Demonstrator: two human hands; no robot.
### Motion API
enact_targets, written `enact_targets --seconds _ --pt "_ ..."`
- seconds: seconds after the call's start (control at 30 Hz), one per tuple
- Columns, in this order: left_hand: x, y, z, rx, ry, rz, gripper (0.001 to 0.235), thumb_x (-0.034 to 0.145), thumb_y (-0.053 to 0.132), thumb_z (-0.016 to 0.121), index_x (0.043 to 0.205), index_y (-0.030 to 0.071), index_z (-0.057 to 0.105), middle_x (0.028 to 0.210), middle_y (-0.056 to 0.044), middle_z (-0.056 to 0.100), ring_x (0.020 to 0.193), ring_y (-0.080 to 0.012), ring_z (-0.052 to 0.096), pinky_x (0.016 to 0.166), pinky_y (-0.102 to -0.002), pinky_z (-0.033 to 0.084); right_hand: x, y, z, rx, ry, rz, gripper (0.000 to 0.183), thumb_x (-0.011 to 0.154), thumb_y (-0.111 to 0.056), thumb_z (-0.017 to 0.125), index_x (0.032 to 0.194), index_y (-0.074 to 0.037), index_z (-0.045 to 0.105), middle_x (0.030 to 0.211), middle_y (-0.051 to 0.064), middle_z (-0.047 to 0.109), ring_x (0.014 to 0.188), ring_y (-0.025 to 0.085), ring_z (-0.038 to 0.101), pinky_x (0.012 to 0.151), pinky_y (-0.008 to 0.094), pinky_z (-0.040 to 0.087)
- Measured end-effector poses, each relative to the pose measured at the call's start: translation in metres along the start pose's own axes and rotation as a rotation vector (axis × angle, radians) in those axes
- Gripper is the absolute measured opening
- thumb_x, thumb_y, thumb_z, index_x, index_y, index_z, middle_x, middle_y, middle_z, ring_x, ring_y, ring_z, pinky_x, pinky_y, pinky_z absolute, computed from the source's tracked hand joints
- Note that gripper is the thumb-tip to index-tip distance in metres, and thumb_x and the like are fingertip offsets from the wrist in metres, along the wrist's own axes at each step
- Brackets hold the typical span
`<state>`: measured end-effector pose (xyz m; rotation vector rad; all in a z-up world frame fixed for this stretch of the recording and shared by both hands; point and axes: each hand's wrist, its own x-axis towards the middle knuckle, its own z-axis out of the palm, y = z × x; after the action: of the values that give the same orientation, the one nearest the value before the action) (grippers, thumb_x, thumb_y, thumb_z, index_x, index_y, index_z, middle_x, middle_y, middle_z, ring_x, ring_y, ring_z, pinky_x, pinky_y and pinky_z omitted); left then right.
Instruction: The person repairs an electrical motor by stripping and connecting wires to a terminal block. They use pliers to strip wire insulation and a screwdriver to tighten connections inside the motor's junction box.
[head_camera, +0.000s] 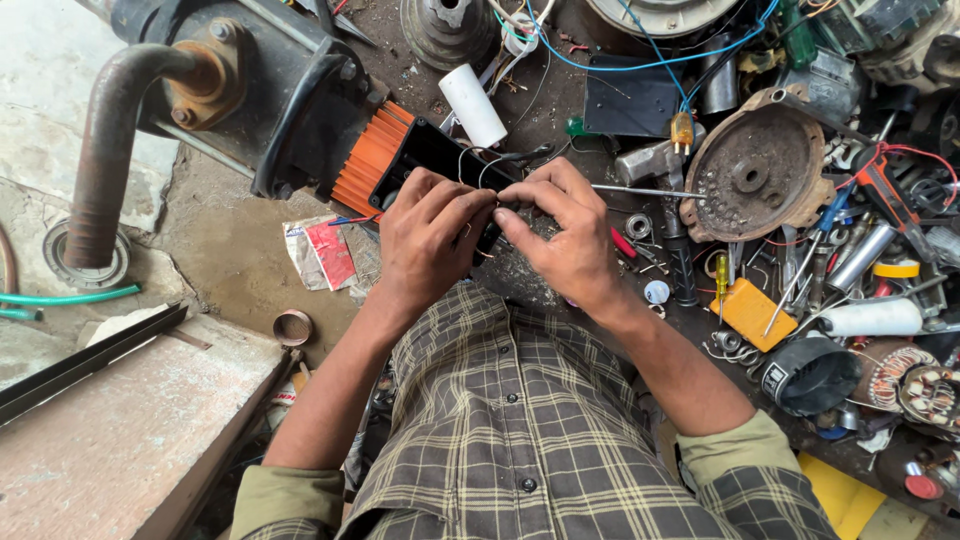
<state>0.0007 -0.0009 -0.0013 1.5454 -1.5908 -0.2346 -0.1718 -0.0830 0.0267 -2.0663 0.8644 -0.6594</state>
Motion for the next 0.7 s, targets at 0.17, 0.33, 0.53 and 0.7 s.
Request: enact_targets --seconds 0.17,0.33,0.53,0.7 --pt "0.0 -0.003 0.0 -0.034 0.007 0.001 0.023 0.085 0.007 0.082 0.106 0.007 0.074 0.099 -0.004 0.073 0.09 -0.0231 0.065 0.076 -0.034 0.055 -0.001 0.003 0.004 0.0 0.003 0.008 0.018 0.087 -0.002 0.079 0.104 -0.002 0.074 0.097 0.008 0.062 0.093 0.022 0.065 0.082 0.035 0.053" --pt "0.0 -0.007 -0.002 -0.12 -0.033 -0.038 0.018 0.086 0.006 0.082 0.103 0.007 0.075 0.096 -0.005 0.074 0.088 -0.0241 0.065 0.077 -0.035 0.054 0.003 0.009 0.0 -0.151 -0.052 -0.129 0.018 0.086 -0.006 0.08 0.103 -0.006 0.073 0.098 0.006 0.063 0.095 0.022 0.062 0.088 0.038 0.045" --pt "0.003 -0.008 -0.007 -0.166 -0.095 -0.034 0.017 0.085 0.007 0.083 0.101 0.006 0.075 0.095 -0.007 0.072 0.089 -0.0259 0.065 0.079 -0.037 0.054 0.012 0.01 -0.011 -0.406 -0.098 -0.358 0.018 0.088 -0.013 0.082 0.102 -0.012 0.07 0.098 0.0 0.062 0.094 0.019 0.059 0.091 0.043 0.037" --pt "0.004 -0.01 -0.011 -0.192 -0.18 -0.019 0.017 0.083 0.008 0.082 0.099 0.006 0.075 0.091 -0.006 0.071 0.089 -0.0259 0.064 0.077 -0.038 0.053 0.014 0.003 -0.008 -0.488 -0.001 -0.419 0.021 0.089 -0.011 0.083 0.106 -0.01 0.072 0.098 0.0 0.063 0.092 0.019 0.06 0.089 0.043 0.036"
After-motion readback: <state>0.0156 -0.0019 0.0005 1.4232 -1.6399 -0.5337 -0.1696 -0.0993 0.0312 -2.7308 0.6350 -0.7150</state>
